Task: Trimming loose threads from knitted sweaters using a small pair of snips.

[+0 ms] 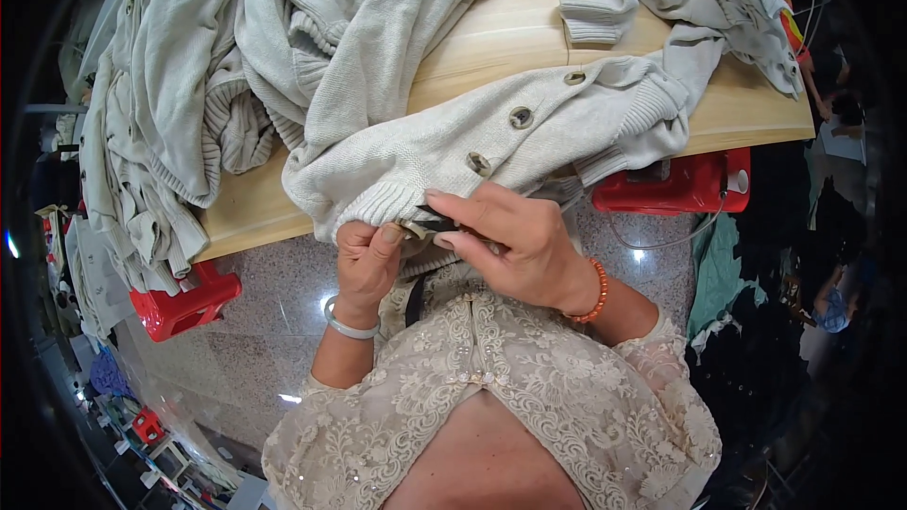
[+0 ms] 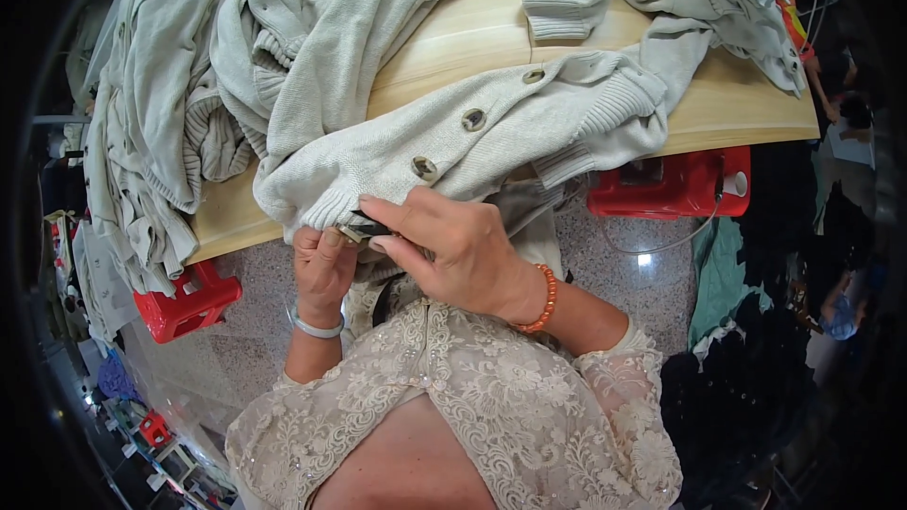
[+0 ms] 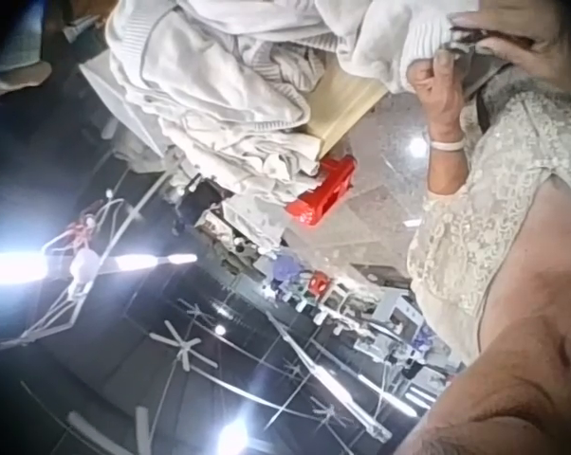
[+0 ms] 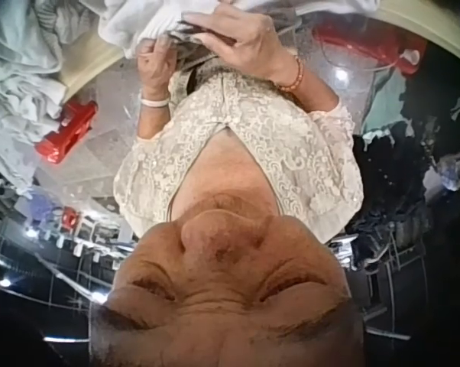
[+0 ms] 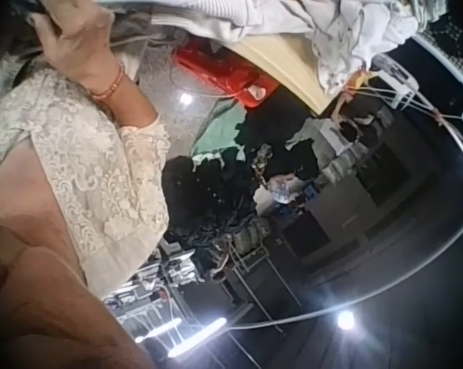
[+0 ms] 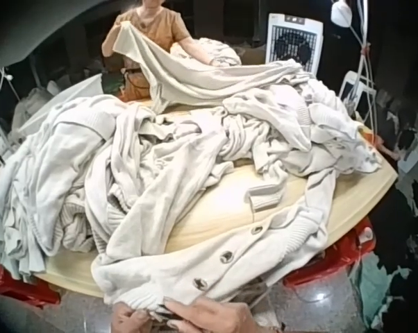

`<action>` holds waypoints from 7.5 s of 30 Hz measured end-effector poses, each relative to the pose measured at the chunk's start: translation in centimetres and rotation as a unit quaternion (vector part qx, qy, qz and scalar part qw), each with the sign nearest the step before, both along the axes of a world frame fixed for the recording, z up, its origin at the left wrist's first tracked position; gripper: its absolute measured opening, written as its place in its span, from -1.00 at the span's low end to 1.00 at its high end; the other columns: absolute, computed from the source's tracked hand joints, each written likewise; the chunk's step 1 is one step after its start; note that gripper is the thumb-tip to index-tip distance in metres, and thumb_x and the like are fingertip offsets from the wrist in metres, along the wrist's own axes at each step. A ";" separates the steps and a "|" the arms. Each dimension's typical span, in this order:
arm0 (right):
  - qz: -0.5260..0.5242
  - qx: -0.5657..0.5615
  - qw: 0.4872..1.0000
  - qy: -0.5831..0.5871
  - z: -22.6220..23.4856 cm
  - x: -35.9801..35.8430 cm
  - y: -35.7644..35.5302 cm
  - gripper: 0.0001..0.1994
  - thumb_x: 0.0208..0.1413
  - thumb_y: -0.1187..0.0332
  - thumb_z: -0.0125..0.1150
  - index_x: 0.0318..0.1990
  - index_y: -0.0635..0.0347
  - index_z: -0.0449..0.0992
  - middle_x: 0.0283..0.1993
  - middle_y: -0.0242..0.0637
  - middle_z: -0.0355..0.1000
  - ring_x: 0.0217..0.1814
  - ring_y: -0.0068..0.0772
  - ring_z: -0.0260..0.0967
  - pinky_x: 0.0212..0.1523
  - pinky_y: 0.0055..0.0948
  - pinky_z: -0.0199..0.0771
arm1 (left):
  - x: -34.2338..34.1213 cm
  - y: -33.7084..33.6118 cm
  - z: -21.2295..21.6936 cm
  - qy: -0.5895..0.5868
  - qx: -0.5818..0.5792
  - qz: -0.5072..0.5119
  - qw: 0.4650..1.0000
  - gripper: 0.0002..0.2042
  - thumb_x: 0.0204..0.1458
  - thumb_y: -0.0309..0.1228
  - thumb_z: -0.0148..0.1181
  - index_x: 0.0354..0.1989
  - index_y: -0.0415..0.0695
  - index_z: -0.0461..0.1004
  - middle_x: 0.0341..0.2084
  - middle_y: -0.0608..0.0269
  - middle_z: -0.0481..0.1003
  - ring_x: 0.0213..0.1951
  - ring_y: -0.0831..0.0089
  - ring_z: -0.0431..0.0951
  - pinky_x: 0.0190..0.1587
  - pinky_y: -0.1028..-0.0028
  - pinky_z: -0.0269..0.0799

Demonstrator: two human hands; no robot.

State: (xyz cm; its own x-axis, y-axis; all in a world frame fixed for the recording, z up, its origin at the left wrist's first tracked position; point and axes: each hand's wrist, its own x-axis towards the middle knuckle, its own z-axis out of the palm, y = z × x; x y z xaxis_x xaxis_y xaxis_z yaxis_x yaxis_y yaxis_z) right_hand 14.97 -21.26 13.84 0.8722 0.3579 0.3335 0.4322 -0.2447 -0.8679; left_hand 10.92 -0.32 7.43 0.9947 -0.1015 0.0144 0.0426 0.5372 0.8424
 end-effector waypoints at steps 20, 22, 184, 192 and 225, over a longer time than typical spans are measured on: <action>-0.103 0.040 0.978 0.179 -3.4 2.7 -2.0 -0.62 0.17 0.42 0.17 0.13 0.32 0.36 -0.33 -0.47 0.41 -0.33 -0.77 0.28 -0.33 -0.74 0.32 | 0.3 1.0 -0.8 0.036 -0.040 0.004 0.999 -0.63 0.21 -0.34 -0.06 0.15 -0.25 0.27 0.08 0.02 0.37 0.08 0.19 0.41 0.07 0.18 0.37; -0.061 0.073 0.972 0.216 -3.7 2.4 -1.6 -0.61 0.19 0.40 0.16 0.14 0.35 0.34 -0.35 -0.50 0.36 -0.39 -0.80 0.24 -0.41 -0.75 0.26 | 0.7 0.7 -0.3 0.068 -0.085 0.013 0.994 -0.49 0.21 -0.17 -0.16 0.24 -0.23 0.16 0.17 0.02 0.30 0.17 0.07 0.34 0.13 0.08 0.33; -0.061 0.067 0.992 0.090 -1.7 -0.6 -0.7 -0.71 -0.17 0.38 0.49 -0.32 0.31 0.51 -0.47 -0.34 0.42 -0.47 -0.61 0.31 -0.47 -0.61 0.27 | 2.4 -4.3 0.7 0.131 -0.179 -0.061 0.973 -0.61 0.09 -0.44 0.15 0.10 -0.20 0.33 -0.03 0.17 0.46 0.05 0.28 0.43 0.15 0.22 0.29; 0.026 0.137 0.987 0.086 -1.5 -0.5 -1.4 -0.90 -0.06 0.60 0.31 -0.35 0.30 0.54 -0.45 -0.34 0.42 -0.43 -0.56 0.32 -0.42 -0.57 0.31 | 2.2 -4.0 0.3 0.124 -0.186 -0.060 0.973 -0.62 0.08 -0.47 0.15 0.10 -0.18 0.33 0.01 0.17 0.44 0.10 0.28 0.40 0.23 0.24 0.19; 0.032 -0.086 0.991 -0.095 1.8 1.1 -4.0 -0.62 -0.08 0.45 0.34 -0.03 0.19 0.54 -0.48 -0.29 0.36 -0.57 -0.35 0.33 -0.58 -0.44 0.30 | 2.6 -4.2 0.8 0.116 -0.268 -0.122 0.949 -0.57 0.06 -0.40 0.13 0.14 -0.19 0.32 0.03 0.14 0.45 0.12 0.25 0.40 0.21 0.22 0.19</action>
